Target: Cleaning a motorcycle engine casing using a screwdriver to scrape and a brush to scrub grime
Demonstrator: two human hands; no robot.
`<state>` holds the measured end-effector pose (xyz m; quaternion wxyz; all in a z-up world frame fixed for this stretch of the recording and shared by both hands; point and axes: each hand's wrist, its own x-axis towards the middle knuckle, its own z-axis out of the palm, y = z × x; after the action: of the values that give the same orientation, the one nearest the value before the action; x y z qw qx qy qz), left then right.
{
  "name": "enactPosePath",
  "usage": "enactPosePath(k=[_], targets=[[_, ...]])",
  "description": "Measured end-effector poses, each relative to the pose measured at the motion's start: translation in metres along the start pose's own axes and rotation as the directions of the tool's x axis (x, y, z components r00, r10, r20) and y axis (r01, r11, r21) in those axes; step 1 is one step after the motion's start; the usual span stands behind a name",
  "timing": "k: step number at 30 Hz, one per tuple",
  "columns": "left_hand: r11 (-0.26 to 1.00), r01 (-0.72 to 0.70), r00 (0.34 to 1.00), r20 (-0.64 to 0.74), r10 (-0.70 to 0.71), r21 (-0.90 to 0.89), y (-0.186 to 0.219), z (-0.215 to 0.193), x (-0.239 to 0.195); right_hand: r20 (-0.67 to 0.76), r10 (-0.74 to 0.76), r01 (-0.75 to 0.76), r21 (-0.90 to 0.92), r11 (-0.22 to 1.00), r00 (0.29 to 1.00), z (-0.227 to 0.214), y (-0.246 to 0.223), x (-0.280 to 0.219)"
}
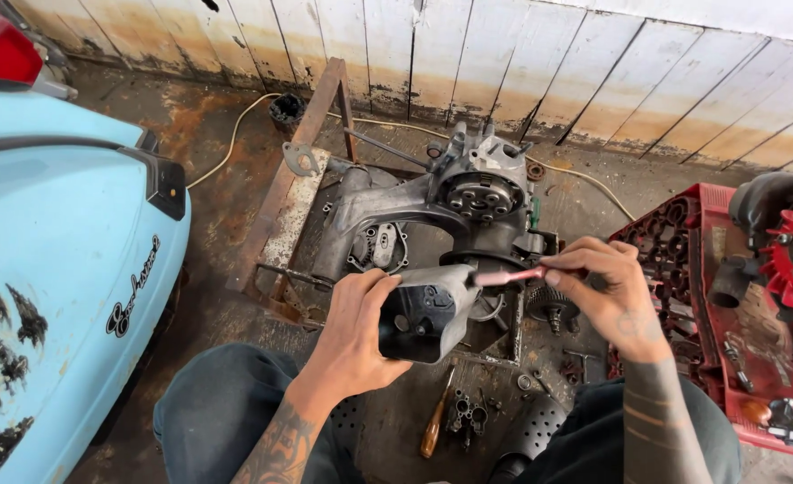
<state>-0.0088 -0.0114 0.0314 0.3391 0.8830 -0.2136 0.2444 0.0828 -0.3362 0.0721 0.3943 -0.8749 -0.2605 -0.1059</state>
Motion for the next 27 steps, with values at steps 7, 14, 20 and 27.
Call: enactPosePath(k=[7, 14, 20, 27], targets=[[0.999, 0.052, 0.999, 0.01, -0.052, -0.002, 0.002, -0.007, 0.0, -0.056, 0.126, -0.123, 0.049, 0.991, 0.99, 0.0, 0.001, 0.0], [0.975, -0.107, 0.99, 0.11, 0.087, 0.193, 0.003, 0.002, -0.002, 0.15, 0.415, -0.436, 0.453, 0.777, 0.897, 0.07, -0.032, -0.011], [0.953, -0.189, 0.97, 0.194, 0.144, 0.235, 0.012, 0.006, 0.001, 0.288, 0.435, -0.521, 0.506, 0.688, 0.853, 0.09, -0.052, -0.014], [0.954, -0.12, 0.98, 0.186, 0.07, 0.275, 0.011, 0.015, 0.001, 0.293, 0.477, -0.533, 0.673, 0.513, 0.828, 0.092, -0.032, -0.012]])
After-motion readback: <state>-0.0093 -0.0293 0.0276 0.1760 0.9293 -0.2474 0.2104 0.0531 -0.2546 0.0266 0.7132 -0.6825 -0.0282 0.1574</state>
